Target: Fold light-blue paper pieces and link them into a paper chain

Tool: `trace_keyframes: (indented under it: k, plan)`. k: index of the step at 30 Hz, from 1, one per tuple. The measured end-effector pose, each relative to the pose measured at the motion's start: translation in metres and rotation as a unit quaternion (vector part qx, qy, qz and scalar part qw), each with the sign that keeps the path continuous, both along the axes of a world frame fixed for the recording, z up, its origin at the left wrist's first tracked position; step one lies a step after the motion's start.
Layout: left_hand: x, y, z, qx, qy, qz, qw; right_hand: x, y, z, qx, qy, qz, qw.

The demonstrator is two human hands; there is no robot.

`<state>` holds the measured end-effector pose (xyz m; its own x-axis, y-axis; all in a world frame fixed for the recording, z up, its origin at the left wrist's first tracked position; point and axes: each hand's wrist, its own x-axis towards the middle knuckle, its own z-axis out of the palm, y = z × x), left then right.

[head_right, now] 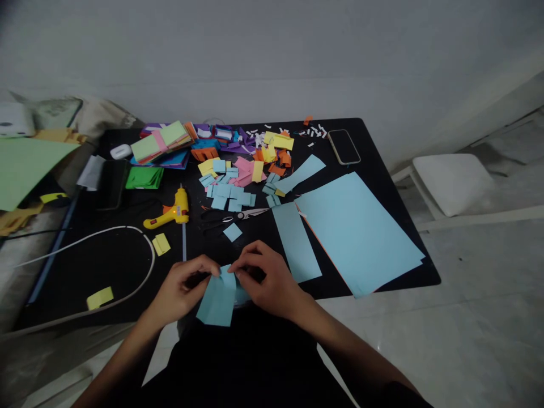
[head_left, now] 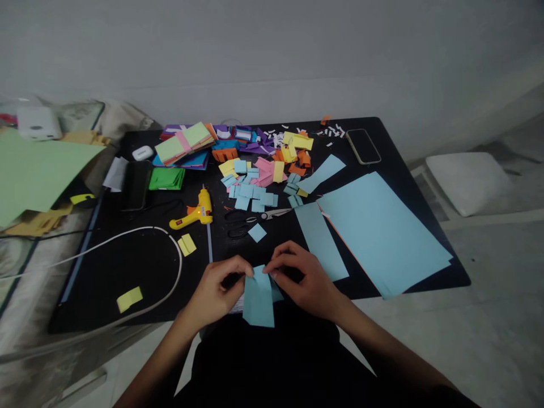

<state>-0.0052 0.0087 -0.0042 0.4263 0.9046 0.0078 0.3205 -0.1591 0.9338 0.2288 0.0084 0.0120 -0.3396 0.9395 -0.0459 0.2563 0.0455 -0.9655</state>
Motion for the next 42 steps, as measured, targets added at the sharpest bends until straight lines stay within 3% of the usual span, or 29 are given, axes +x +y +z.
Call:
trace_keyframes:
  k: [6, 12, 18, 25, 32, 42]
  plan:
    - [0.002, -0.001, -0.007, 0.045, 0.045, 0.01, 0.998, 0.007, 0.004, 0.01, -0.065, -0.065, 0.104, 0.99]
    - [0.002, -0.003, -0.007, 0.092, 0.066, 0.005, 0.994, 0.009, 0.008, 0.008, -0.105, -0.119, 0.104, 0.982]
    - [-0.003, -0.006, -0.01, 0.155, 0.088, 0.008, 0.984, 0.013, 0.013, 0.015, -0.208, -0.113, 0.12, 0.964]
    - [-0.006, -0.008, -0.01, 0.234, 0.115, 0.055, 0.964, 0.011, 0.012, 0.014, -0.199, -0.084, 0.084, 0.973]
    - [-0.003, -0.004, -0.008, 0.239, 0.093, 0.076, 0.964, 0.009, 0.009, 0.014, -0.219, -0.013, 0.063, 0.974]
    - [-0.006, -0.004, -0.008, 0.198, 0.079, 0.081, 0.974, 0.01, 0.008, 0.019, -0.224, 0.003, 0.075, 0.972]
